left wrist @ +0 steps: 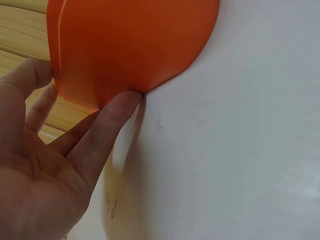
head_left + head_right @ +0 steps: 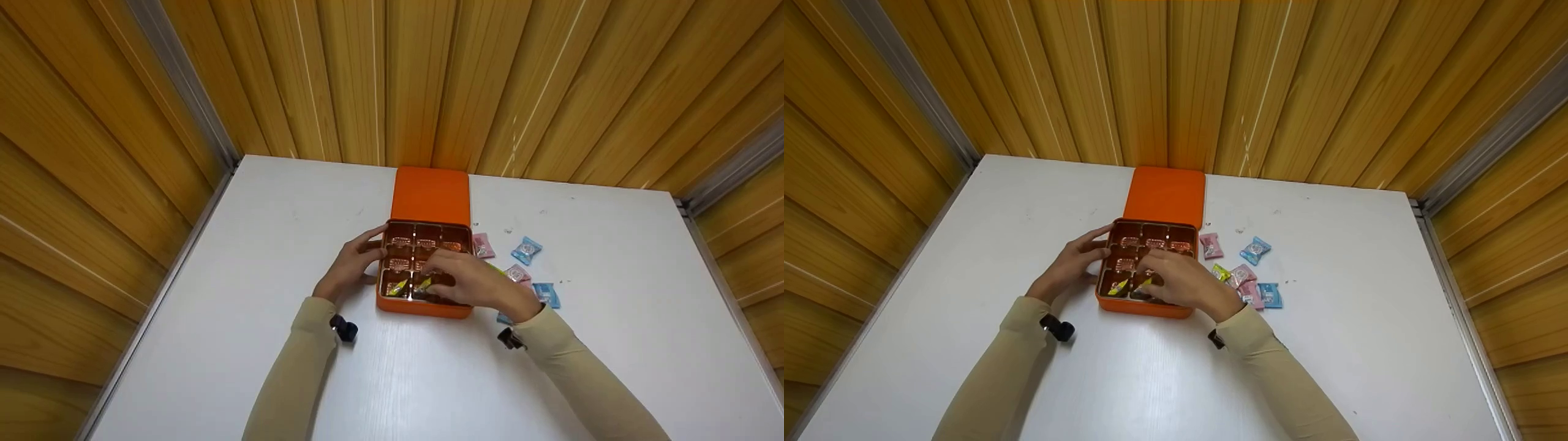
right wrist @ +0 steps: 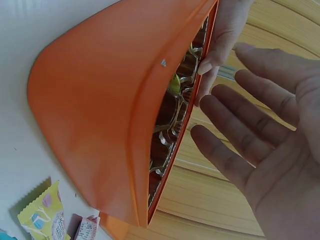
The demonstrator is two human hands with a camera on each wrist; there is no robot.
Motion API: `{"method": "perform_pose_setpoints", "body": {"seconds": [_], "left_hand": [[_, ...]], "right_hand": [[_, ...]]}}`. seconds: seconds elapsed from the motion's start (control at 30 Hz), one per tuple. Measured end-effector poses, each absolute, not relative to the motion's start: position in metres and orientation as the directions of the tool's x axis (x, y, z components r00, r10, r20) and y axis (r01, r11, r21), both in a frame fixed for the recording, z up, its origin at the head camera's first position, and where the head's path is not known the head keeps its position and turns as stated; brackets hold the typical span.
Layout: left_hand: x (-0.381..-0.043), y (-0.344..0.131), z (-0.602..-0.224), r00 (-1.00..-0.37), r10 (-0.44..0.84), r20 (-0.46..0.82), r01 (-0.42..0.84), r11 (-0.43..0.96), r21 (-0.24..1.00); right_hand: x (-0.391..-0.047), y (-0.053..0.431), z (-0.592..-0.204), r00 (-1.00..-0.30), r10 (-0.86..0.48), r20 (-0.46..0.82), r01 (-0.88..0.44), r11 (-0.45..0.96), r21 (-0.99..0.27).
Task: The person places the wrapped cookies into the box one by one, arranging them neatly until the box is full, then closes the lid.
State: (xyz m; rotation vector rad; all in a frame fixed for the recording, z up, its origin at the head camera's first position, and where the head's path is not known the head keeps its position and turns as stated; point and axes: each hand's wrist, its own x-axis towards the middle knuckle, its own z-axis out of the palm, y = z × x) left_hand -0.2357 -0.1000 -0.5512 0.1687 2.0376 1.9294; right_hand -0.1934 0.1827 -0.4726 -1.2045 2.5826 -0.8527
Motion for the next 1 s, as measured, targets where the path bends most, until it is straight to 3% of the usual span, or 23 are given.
{"method": "perform_pose_setpoints", "body": {"seconds": [0.67,1.0], "left_hand": [[-0.235,-0.099,-0.549,-0.939,0.304,-0.162,-0.147,0.074,0.986],[-0.236,-0.098,-0.55,-0.941,0.291,-0.174,-0.156,0.086,0.984]], "right_hand": [[-0.19,0.214,-0.471,-0.672,-0.7,0.239,-0.668,0.435,-0.603],[-0.185,0.231,-0.474,-0.705,-0.664,0.25,-0.631,0.426,-0.649]]}}
